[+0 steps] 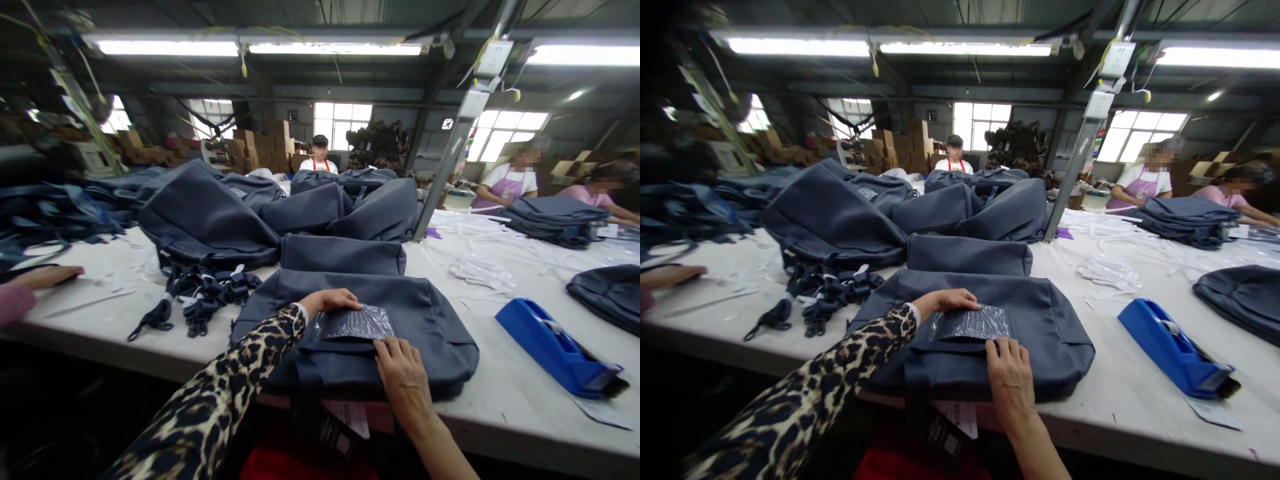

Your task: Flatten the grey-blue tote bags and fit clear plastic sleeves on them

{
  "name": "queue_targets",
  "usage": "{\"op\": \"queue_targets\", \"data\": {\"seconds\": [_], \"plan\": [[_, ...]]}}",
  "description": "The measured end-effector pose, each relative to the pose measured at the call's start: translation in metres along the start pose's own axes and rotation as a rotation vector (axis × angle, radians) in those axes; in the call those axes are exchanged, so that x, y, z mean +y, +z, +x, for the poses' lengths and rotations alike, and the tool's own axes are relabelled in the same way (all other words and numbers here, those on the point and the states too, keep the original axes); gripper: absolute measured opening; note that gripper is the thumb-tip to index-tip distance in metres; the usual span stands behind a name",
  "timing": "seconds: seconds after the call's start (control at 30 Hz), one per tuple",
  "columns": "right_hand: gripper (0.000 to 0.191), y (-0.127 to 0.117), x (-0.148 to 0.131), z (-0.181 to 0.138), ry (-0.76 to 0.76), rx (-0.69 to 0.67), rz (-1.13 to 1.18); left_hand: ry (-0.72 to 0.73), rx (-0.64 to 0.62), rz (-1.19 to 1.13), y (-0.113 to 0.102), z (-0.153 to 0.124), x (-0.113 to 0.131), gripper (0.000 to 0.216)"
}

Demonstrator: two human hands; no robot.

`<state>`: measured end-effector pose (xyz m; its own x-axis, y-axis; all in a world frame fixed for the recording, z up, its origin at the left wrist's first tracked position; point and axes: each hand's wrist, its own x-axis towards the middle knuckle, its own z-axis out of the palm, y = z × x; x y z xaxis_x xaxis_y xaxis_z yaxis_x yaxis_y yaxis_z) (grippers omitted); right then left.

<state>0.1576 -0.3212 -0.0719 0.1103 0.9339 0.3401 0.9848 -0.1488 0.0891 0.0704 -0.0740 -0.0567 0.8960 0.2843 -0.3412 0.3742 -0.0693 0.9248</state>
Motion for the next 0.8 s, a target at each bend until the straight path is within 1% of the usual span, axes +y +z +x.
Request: {"op": "queue_targets", "data": {"seconds": [0.07,0.13,0.17,0.23,0.3,0.37,0.43,0.57,0.67,0.73,0.8], "plan": [[0.038,0.002,-0.009,-0.006,-0.144,0.020,0.097,-0.004,0.002,-0.032,0.001,0.000,0.000,0.054],[0.041,0.006,-0.021,-0.007,-0.253,-0.065,0.185,-0.007,0.002,-0.054,0.001,0.000,-0.001,0.053],[0.042,0.009,-0.027,-0.007,-0.265,-0.127,0.213,-0.009,0.002,-0.063,0.001,-0.001,-0.001,0.053],[0.044,0.014,-0.035,-0.004,-0.205,-0.224,0.237,-0.011,-0.003,-0.078,0.000,-0.001,-0.002,0.052],[0.051,0.018,-0.038,0.000,-0.130,-0.277,0.261,-0.017,-0.012,-0.094,-0.001,-0.001,-0.002,0.050],[0.056,0.018,-0.038,0.006,-0.083,-0.286,0.294,-0.032,-0.026,-0.109,-0.003,0.000,-0.003,0.049],[0.054,0.019,-0.035,0.015,-0.046,-0.284,0.315,-0.055,-0.035,-0.123,-0.005,0.003,-0.005,0.049],[0.055,0.025,-0.028,0.040,0.060,-0.354,0.352,-0.073,-0.006,-0.132,-0.011,0.012,-0.012,0.049],[0.055,0.032,-0.025,0.050,0.110,-0.339,0.384,-0.055,0.000,-0.098,-0.018,0.018,-0.016,0.039],[0.054,0.034,-0.025,0.051,0.132,-0.313,0.404,-0.040,-0.023,-0.060,-0.023,0.020,-0.018,0.030],[0.053,0.035,-0.026,0.048,0.147,-0.295,0.423,-0.034,-0.055,-0.019,-0.027,0.021,-0.017,0.027]]}}
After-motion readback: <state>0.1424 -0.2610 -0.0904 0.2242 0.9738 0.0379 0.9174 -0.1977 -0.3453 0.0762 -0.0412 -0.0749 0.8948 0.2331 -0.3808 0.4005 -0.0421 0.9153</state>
